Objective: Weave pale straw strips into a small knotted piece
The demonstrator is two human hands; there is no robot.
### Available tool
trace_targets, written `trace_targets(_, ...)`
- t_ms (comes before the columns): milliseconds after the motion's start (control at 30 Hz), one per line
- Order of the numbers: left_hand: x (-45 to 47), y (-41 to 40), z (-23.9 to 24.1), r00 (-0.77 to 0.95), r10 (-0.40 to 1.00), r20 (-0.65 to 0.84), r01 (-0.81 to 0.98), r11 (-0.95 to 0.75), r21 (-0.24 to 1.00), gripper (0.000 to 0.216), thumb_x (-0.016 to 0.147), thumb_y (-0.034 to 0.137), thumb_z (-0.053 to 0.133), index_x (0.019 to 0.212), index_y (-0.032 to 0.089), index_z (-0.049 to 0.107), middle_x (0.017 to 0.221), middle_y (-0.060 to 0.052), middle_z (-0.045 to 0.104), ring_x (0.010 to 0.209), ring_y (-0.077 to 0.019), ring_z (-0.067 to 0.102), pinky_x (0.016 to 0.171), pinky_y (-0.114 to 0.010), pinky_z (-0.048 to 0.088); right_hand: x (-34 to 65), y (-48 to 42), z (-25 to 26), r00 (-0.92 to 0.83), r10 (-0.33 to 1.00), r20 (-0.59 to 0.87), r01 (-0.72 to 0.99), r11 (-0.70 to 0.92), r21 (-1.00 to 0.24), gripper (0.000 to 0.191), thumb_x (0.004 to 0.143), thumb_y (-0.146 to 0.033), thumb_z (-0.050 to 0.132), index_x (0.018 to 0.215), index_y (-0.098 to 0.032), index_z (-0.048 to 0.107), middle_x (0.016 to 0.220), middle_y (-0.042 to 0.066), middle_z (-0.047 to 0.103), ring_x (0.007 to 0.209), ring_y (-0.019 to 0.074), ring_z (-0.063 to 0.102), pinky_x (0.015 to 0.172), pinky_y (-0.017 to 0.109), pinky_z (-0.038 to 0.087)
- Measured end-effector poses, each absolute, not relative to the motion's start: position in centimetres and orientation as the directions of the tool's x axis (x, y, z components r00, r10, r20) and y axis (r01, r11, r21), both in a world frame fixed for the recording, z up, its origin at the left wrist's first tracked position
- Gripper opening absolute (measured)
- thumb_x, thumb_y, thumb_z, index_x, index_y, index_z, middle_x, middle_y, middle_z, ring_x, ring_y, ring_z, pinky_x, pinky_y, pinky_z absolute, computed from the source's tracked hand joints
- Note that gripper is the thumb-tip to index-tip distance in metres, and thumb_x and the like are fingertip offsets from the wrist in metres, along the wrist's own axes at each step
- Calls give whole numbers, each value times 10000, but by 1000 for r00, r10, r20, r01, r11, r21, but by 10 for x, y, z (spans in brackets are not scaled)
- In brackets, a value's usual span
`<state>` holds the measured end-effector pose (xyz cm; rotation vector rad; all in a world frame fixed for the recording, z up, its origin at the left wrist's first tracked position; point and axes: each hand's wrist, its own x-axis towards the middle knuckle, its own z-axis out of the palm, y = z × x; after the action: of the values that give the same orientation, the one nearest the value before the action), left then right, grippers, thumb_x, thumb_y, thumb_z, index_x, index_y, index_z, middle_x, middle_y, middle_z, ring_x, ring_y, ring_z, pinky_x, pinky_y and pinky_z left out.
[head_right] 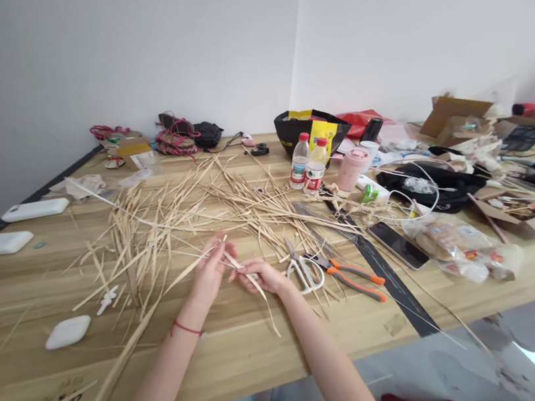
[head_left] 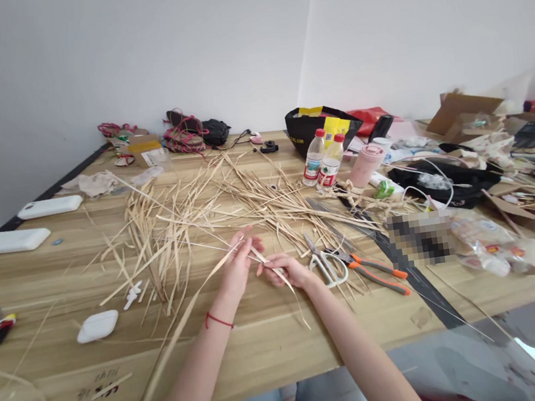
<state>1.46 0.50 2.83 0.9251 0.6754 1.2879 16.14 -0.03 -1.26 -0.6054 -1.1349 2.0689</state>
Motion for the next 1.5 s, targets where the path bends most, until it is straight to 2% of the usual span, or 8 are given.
trace_targets(200, 15, 12, 21, 124, 992, 31, -522, 38, 852, 356, 697, 311, 704, 1000, 175, 576, 657, 38, 508, 575, -76, 501, 551, -200, 440, 162, 0, -11, -648, 758, -77, -344, -382, -858, 225, 747, -320, 574, 821, -112, 618, 448, -78, 339, 361, 52, 220, 357, 195, 167)
trace_targets(433, 13, 15, 18, 147, 989, 6, -574, 80, 815, 283, 654, 233, 724, 894, 147, 599, 748, -3, 592, 726, -120, 600, 764, -287, 491, 168, 1, -8, -486, 874, -22, -514, -306, -801, 211, 761, -342, 576, 840, -147, 590, 490, -89, 262, 390, 49, 148, 356, 182, 143)
trace_targets(600, 15, 15, 16, 72, 997, 35, -537, 10, 844, 292, 629, 197, 734, 896, 151, 626, 874, -40, 648, 854, -159, 624, 883, -361, 480, 168, 2, -5, -361, 932, -33, -557, -244, -794, 227, 764, -356, 572, 896, -172, 576, 504, -91, 270, 391, 50, 129, 357, 182, 142)
trace_targets(833, 19, 12, 15, -170, 985, -20, -459, -61, 887, 312, 619, 284, 759, 858, 103, 670, 892, -90, 693, 776, -188, 658, 832, -390, 511, 162, 0, -4, -267, 964, 19, -482, -116, -868, 333, 745, -354, 595, 1023, -170, 598, 512, -77, 355, 399, 46, 155, 376, 198, 141)
trace_targets(1033, 13, 14, 16, -228, 973, -38, -463, -74, 883, 305, 649, 323, 734, 867, 121, 666, 755, -55, 685, 691, -162, 655, 736, -347, 530, 159, -2, -5, -240, 971, 25, -475, -95, -875, 493, 739, -345, 604, 1208, -220, 516, 515, -74, 401, 392, 49, 181, 383, 204, 103)
trace_targets(1167, 11, 15, 16, -281, 960, -2, -415, -120, 902, 280, 655, 339, 720, 834, 130, 667, 786, -58, 682, 715, -155, 642, 725, -319, 526, 160, -2, -4, -235, 971, 38, -503, -88, -860, 473, 749, -341, 596, 1198, -216, 518, 500, -84, 372, 390, 48, 159, 377, 197, 125)
trace_targets(1300, 9, 17, 10, -196, 980, -28, -429, -60, 901, 283, 660, 316, 725, 865, 129, 672, 867, -79, 690, 767, -165, 649, 766, -329, 515, 163, -1, -4, -314, 948, 54, -545, -134, -828, 438, 757, -315, 583, 1175, -200, 522, 488, -91, 348, 383, 45, 145, 372, 190, 143)
trace_targets(1500, 8, 21, 5, 220, 970, -101, -585, 213, 783, 291, 720, 225, 690, 994, 129, 664, 1049, -115, 667, 914, -188, 636, 838, -316, 489, 167, -2, -5, -571, 821, -5, -489, -345, -801, 465, 763, -317, 566, 1195, -167, 481, 460, -101, 325, 345, 50, 181, 345, 183, 152)
